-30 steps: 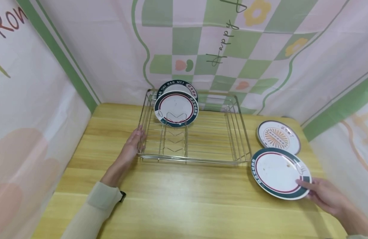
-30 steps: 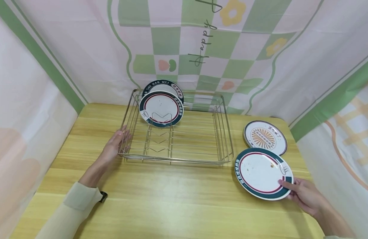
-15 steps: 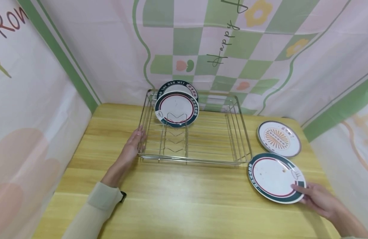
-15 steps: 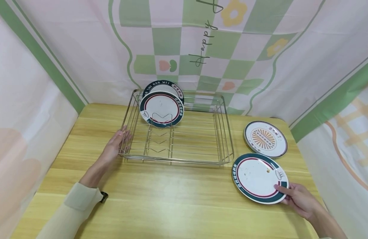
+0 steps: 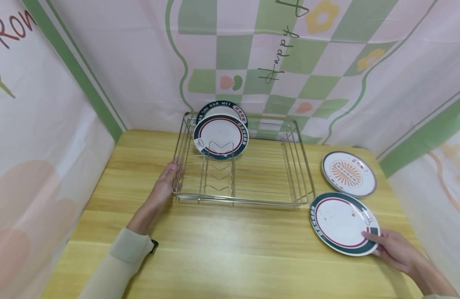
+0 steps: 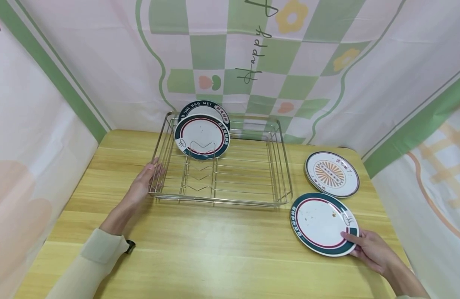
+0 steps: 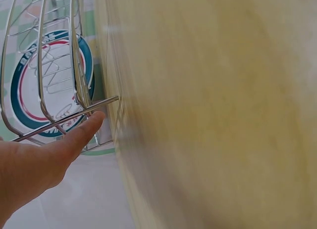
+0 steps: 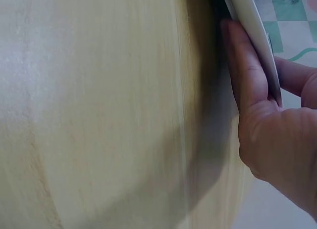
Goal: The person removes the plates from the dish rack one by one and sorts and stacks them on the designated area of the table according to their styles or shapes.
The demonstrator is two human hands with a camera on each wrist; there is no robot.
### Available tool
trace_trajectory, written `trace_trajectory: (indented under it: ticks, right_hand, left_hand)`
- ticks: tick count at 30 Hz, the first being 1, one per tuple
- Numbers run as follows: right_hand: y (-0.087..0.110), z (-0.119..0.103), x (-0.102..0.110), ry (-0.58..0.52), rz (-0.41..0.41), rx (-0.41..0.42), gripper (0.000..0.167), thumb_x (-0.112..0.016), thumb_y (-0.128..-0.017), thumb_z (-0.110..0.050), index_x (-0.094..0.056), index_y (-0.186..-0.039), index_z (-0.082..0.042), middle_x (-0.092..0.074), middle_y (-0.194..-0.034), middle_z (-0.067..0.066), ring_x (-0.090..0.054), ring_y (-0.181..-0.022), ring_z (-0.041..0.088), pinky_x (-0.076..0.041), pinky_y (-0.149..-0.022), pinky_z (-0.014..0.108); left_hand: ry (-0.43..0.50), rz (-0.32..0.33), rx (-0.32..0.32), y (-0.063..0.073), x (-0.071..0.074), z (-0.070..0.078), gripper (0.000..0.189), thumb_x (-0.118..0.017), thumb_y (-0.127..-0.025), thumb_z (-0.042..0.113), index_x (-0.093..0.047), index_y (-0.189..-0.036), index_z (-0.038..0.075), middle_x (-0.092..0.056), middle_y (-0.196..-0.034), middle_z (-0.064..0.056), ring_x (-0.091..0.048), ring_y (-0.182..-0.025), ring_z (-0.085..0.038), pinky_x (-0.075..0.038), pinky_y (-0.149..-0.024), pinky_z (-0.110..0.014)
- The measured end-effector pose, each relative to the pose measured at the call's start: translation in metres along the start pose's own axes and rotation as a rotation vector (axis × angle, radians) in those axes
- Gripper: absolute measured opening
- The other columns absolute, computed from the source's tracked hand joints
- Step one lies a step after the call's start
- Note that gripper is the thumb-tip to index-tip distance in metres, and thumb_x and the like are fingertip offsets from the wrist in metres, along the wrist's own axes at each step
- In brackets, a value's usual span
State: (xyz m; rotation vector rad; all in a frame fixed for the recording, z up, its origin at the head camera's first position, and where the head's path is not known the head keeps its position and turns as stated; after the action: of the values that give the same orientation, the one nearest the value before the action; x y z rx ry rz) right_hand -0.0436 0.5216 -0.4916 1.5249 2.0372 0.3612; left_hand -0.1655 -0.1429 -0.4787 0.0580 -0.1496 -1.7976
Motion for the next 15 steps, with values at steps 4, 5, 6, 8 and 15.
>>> trace_trajectory:
  ticks: [4, 5, 6, 8, 15]
  right_hand:
    - [0.0, -0.005, -0.004, 0.171, 0.173, -0.069, 0.026, -0.05, -0.112, -0.006, -0.074, -0.104, -0.014, -0.08, -0.098, 0.007, -0.076, -0.092, 0.011, -0.065, -0.083, 0.029]
    - [0.0, -0.006, -0.006, 0.22, 0.205, -0.083, 0.025, -0.052, -0.112, -0.008, -0.074, -0.102, -0.013, -0.08, -0.095, 0.006, -0.076, -0.088, 0.01, -0.066, -0.08, 0.028]
    - [0.001, -0.007, -0.008, 0.272, 0.238, -0.095, 0.024, -0.053, -0.112, -0.009, -0.074, -0.1, -0.012, -0.079, -0.092, 0.005, -0.075, -0.083, 0.009, -0.066, -0.077, 0.026]
    - [0.001, -0.008, -0.013, 0.355, 0.298, -0.116, 0.024, -0.056, -0.111, -0.012, -0.075, -0.098, -0.01, -0.078, -0.086, 0.002, -0.073, -0.077, 0.007, -0.065, -0.071, 0.024]
    - [-0.001, -0.011, -0.023, 0.539, 0.442, -0.14, 0.021, -0.062, -0.108, -0.016, -0.073, -0.095, -0.005, -0.074, -0.075, -0.001, -0.069, -0.065, 0.007, -0.063, -0.062, 0.024]
  left_hand:
    - [0.0, 0.001, 0.003, 0.001, 0.0, 0.0, 0.062, -0.016, -0.117, 0.042, -0.004, -0.172, 0.015, -0.01, -0.176, -0.021, -0.021, -0.161, -0.04, -0.027, -0.127, -0.064]
    - [0.002, 0.0, 0.002, 0.001, 0.0, 0.0, 0.062, -0.016, -0.117, 0.042, -0.004, -0.172, 0.015, -0.01, -0.176, -0.021, -0.021, -0.16, -0.041, -0.027, -0.127, -0.064]
    - [0.003, -0.002, 0.0, 0.001, -0.001, 0.0, 0.062, -0.016, -0.117, 0.042, -0.004, -0.172, 0.015, -0.01, -0.176, -0.021, -0.021, -0.161, -0.041, -0.027, -0.127, -0.064]
    - [0.005, -0.004, -0.001, 0.001, -0.001, 0.0, 0.062, -0.016, -0.117, 0.042, -0.003, -0.172, 0.015, -0.009, -0.176, -0.021, -0.021, -0.161, -0.041, -0.027, -0.127, -0.064]
    - [-0.017, -0.005, -0.009, 0.001, 0.0, 0.001, 0.062, -0.015, -0.117, 0.043, -0.003, -0.172, 0.016, -0.009, -0.176, -0.02, -0.021, -0.16, -0.041, -0.032, -0.124, -0.064]
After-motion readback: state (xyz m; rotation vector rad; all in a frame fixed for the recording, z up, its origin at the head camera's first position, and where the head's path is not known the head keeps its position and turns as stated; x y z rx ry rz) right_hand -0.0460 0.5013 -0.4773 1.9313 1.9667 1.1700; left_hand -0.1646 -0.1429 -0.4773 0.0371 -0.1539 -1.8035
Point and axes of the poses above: each hand's wrist, its own y-axis away from the middle knuckle, its own x-axis out of the back of the hand, z = x × y, the point moved 1 cm from there along -y, towards the middle knuckle
